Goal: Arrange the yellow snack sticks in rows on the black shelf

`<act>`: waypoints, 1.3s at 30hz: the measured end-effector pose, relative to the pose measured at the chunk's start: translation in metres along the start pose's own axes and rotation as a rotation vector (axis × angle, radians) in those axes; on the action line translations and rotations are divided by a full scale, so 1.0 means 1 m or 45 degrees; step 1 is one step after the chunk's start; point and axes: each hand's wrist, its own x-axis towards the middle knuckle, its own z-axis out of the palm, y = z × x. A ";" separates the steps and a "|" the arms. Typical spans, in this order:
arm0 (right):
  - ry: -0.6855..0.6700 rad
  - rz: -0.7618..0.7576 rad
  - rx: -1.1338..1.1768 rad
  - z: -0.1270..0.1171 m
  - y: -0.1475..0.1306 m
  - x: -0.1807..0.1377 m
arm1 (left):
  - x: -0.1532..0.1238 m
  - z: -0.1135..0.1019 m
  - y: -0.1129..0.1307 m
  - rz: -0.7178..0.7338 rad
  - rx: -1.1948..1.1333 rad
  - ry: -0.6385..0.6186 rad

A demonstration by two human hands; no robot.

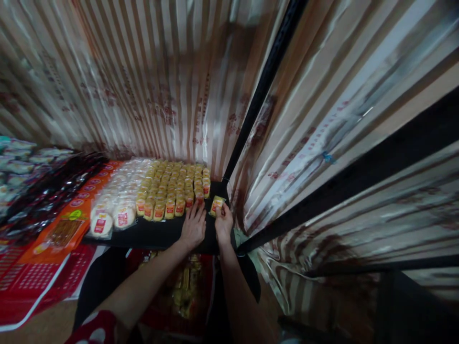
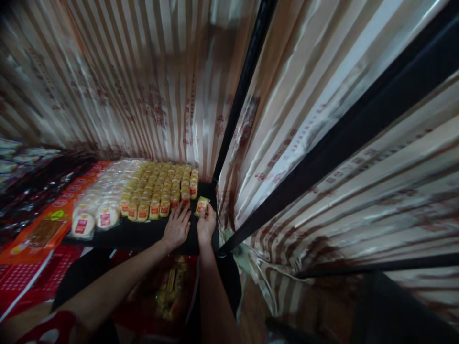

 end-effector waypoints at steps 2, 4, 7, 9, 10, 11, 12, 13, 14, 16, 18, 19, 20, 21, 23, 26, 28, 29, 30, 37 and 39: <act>0.008 -0.030 -0.067 0.005 0.000 0.010 | 0.003 0.007 -0.005 0.007 0.038 0.002; 0.031 -0.050 -0.124 0.010 -0.002 0.018 | 0.005 0.013 -0.009 -0.021 0.052 0.007; 0.057 -0.076 -0.180 0.018 -0.004 0.030 | 0.005 0.016 -0.011 -0.068 0.055 0.009; 0.051 -0.117 -0.203 0.024 -0.003 0.035 | 0.006 0.016 -0.010 -0.073 0.056 -0.003; 0.043 -0.139 -0.207 0.027 -0.002 0.036 | 0.006 0.015 -0.010 -0.074 0.059 -0.011; 0.032 -0.155 -0.206 0.030 -0.001 0.038 | 0.007 0.015 -0.010 -0.078 0.062 -0.017; 0.016 -0.163 -0.201 0.033 0.001 0.038 | 0.007 0.014 -0.009 -0.084 0.065 -0.023; -0.005 -0.163 -0.193 0.036 0.003 0.039 | 0.007 0.014 -0.009 -0.090 0.066 -0.027; -0.026 -0.158 -0.185 0.039 0.005 0.039 | 0.008 0.013 -0.009 -0.095 0.066 -0.032; -0.061 -0.148 -0.177 0.044 0.009 0.039 | 0.008 0.013 -0.009 -0.097 0.062 -0.039; -0.072 -0.142 -0.185 0.048 0.011 0.039 | 0.008 0.013 -0.010 -0.093 0.057 -0.042; -0.067 -0.142 -0.198 0.049 0.011 0.039 | 0.008 0.013 -0.010 -0.090 0.055 -0.043; -0.059 -0.150 -0.220 0.050 0.011 0.038 | 0.008 0.013 -0.010 -0.089 0.053 -0.043; -0.048 -0.165 -0.247 0.050 0.011 0.037 | 0.008 0.014 -0.010 -0.091 0.052 -0.043; -0.020 -0.217 -0.298 0.050 0.010 0.035 | 0.007 0.015 -0.011 -0.094 0.048 -0.045; 0.018 -0.262 -0.327 0.049 0.010 0.030 | 0.007 0.016 -0.010 -0.098 0.044 -0.042; 0.028 -0.245 -0.328 0.049 0.010 0.028 | 0.007 0.016 -0.010 -0.100 0.044 -0.041; 0.024 -0.236 -0.328 0.050 0.010 0.028 | 0.007 0.017 -0.010 -0.101 0.045 -0.041; 0.012 -0.234 -0.329 0.050 0.011 0.029 | 0.007 0.017 -0.010 -0.101 0.046 -0.042; -0.081 -0.264 -0.401 0.050 0.008 0.031 | 0.006 0.016 -0.010 -0.069 0.066 -0.021; -0.057 -0.281 -0.402 0.049 0.007 0.029 | 0.006 0.016 -0.010 -0.058 0.078 -0.006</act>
